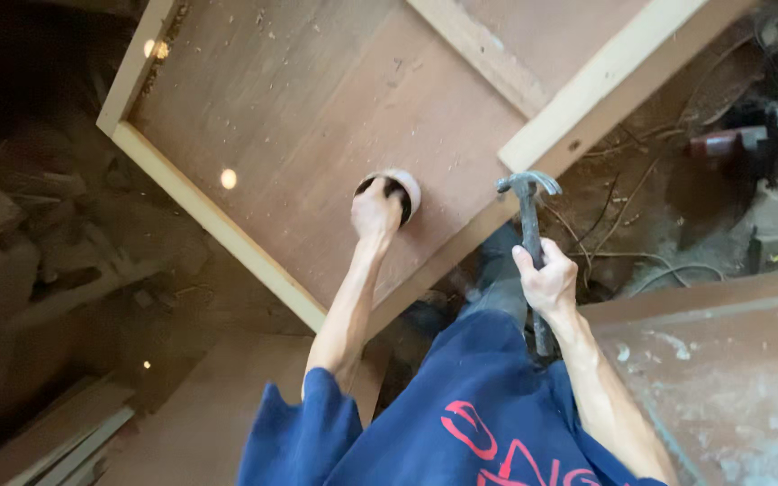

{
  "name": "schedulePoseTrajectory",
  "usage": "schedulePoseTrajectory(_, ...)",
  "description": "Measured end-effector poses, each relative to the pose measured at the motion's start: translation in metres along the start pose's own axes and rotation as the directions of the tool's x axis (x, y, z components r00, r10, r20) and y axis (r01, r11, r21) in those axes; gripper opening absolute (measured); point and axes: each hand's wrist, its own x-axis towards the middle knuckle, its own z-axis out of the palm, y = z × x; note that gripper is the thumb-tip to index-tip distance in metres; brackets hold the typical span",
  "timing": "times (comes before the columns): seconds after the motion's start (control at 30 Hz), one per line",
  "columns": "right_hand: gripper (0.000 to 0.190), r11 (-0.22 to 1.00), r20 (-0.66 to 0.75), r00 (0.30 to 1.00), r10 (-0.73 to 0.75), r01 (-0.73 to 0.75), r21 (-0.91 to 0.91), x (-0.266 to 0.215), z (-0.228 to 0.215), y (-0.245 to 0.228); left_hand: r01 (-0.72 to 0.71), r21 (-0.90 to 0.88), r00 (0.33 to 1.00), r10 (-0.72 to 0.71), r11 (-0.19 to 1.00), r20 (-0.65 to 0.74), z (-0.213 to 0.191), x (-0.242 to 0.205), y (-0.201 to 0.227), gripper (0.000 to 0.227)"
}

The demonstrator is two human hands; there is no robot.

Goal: The person uses a jigsaw to cut a wooden strip, then positions it on a large wooden board. They hammer nails from a can into the strip to secure it to the board, repeating the process to attach multiple strips and form a frame.

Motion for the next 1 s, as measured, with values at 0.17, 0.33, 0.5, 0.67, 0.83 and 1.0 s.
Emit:
schedulePoseTrajectory(0.17,0.029,0.997,0.076,0.997,-0.023,0.028,-0.067,0.065,-0.016,-0.008,-0.106,-0.015,0.982,0.103,0.994,-0.157,-0.014,0.030,0.042,0.013)
schedulePoseTrajectory(0.33,0.026,0.999,0.067,0.998,-0.004,0.001,0.041,0.094,-0.017,-0.026,-0.371,0.036,0.916,0.372,0.928,-0.148,0.060,0.160,0.073,0.029)
schedulePoseTrajectory(0.5,0.026,0.995,0.013,1.000,-0.015,0.013,0.094,0.103,-0.013,-0.027,-0.451,0.174,0.879,0.470,0.875,-0.086,0.122,0.210,0.052,0.017)
schedulePoseTrajectory(0.67,0.026,0.982,-0.097,0.995,-0.033,0.050,0.182,0.093,-0.006,-0.008,-0.502,0.312,0.845,0.534,0.807,-0.021,0.142,0.225,0.035,0.012)
schedulePoseTrajectory(0.83,0.029,0.968,-0.180,0.974,0.134,-0.090,0.235,0.068,-0.008,0.013,-0.534,0.451,0.802,0.597,0.716,0.001,0.130,0.225,0.051,0.022)
schedulePoseTrajectory(1.0,0.028,0.956,-0.310,0.934,0.176,-0.087,0.282,0.049,-0.002,0.025,-0.646,-0.033,0.757,0.646,0.762,0.103,0.108,0.174,0.106,0.035)
